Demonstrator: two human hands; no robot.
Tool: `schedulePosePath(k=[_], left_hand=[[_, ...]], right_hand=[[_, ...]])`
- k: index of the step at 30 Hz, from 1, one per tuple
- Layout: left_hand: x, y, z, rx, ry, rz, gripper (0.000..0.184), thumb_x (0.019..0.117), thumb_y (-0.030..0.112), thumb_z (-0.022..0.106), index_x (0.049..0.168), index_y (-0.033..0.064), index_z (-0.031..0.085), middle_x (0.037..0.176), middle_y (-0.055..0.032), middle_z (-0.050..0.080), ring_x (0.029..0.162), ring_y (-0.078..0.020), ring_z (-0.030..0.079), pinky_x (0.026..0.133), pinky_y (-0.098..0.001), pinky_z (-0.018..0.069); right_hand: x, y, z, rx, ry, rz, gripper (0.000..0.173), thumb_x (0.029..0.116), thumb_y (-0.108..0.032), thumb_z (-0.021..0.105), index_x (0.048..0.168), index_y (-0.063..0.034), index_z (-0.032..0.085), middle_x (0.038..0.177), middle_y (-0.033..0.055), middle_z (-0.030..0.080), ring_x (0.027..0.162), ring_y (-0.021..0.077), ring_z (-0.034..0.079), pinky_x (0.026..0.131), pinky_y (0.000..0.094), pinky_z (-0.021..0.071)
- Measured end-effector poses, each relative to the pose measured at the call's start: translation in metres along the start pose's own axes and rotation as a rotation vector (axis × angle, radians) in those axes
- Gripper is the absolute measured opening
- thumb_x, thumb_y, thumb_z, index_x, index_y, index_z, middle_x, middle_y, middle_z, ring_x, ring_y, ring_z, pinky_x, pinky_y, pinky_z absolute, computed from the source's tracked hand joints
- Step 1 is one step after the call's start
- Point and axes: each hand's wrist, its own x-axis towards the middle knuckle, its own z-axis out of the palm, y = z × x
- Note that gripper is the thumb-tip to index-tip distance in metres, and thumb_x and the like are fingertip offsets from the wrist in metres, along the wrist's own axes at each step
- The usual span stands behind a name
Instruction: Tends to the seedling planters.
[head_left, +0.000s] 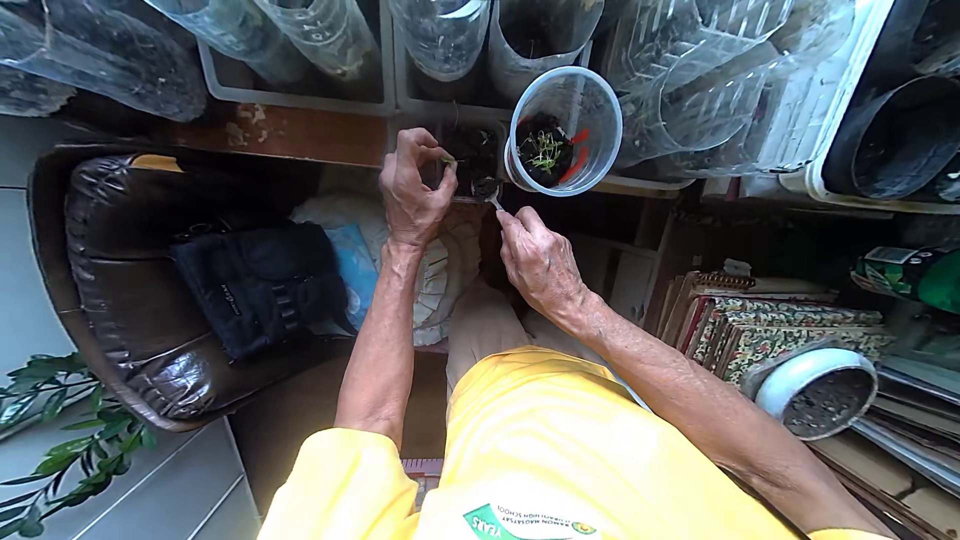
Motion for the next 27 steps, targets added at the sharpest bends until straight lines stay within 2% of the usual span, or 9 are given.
schedulePosePath(k=[3,8,14,20,22,25,27], left_hand=[[0.001,0.006,-0.012,-0.029,-0.011,0.024,0.033,0.0885,0.01,0.075,0.115,0.0007,0.058,0.097,-0.008,0.077,0.086,-0.0183,0.072,0.076,-0.0357,0.0585],[0.009,0.028,-0.039,-0.111,0.029,0.055,0.034,0.0875,0.004,0.076,0.113,-0.0007,0.054,0.096,-0.0097,0.077,0.081,-0.0165,0.073,0.072,-0.0328,0.0598],[0.029,0.067,-0.08,-0.203,0.077,0.124,0.04,0.0853,-0.002,0.076,0.114,0.0013,0.049,0.095,-0.0108,0.076,0.079,-0.0183,0.07,0.07,-0.0328,0.0568],[0.051,0.113,-0.113,-0.273,0.077,0.233,0.045,0.0864,-0.003,0.076,0.119,0.0072,0.046,0.099,-0.006,0.075,0.084,-0.0167,0.071,0.073,-0.0328,0.0573],[0.058,0.13,-0.12,-0.3,0.078,0.267,0.046,0.0867,-0.003,0.075,0.12,0.0098,0.045,0.1,-0.0035,0.075,0.085,-0.0146,0.07,0.073,-0.031,0.0573],[0.07,0.153,-0.128,-0.345,0.058,0.34,0.049,0.0865,-0.002,0.077,0.121,0.0138,0.046,0.102,-0.0013,0.075,0.089,-0.0156,0.072,0.078,-0.0333,0.0598],[0.079,0.169,-0.13,-0.352,0.037,0.388,0.05,0.0855,-0.001,0.079,0.121,0.0143,0.046,0.102,-0.0008,0.075,0.089,-0.0169,0.072,0.077,-0.0343,0.0603]], right_hand=[[-0.005,0.006,-0.001,0.033,0.018,-0.034,0.028,0.1008,-0.007,0.055,0.123,0.0017,0.071,0.096,0.0153,0.065,0.072,0.0247,0.067,0.059,0.0351,0.0571],[-0.018,0.017,-0.004,0.082,0.001,-0.065,0.032,0.1012,-0.007,0.056,0.13,0.0008,0.067,0.102,0.0157,0.064,0.077,0.0247,0.067,0.061,0.0359,0.0573],[-0.024,0.023,-0.009,0.166,0.064,-0.153,0.033,0.102,-0.007,0.055,0.133,0.0001,0.066,0.105,0.0147,0.067,0.081,0.0231,0.068,0.064,0.0349,0.0585],[-0.025,0.014,-0.026,0.294,0.135,-0.244,0.031,0.102,-0.007,0.055,0.129,0.0014,0.068,0.104,0.0143,0.069,0.085,0.0215,0.069,0.068,0.0331,0.0593],[-0.028,0.011,-0.038,0.342,0.156,-0.289,0.031,0.102,-0.006,0.055,0.129,0.0019,0.068,0.105,0.014,0.069,0.088,0.021,0.069,0.071,0.0323,0.0594],[-0.035,0.009,-0.06,0.417,0.213,-0.338,0.029,0.1014,-0.004,0.055,0.126,0.0034,0.068,0.106,0.0145,0.069,0.09,0.0199,0.069,0.073,0.0313,0.0597],[-0.042,0.011,-0.078,0.442,0.247,-0.357,0.029,0.1013,-0.004,0.055,0.125,0.0041,0.068,0.106,0.0149,0.07,0.091,0.019,0.069,0.074,0.0301,0.0597]])
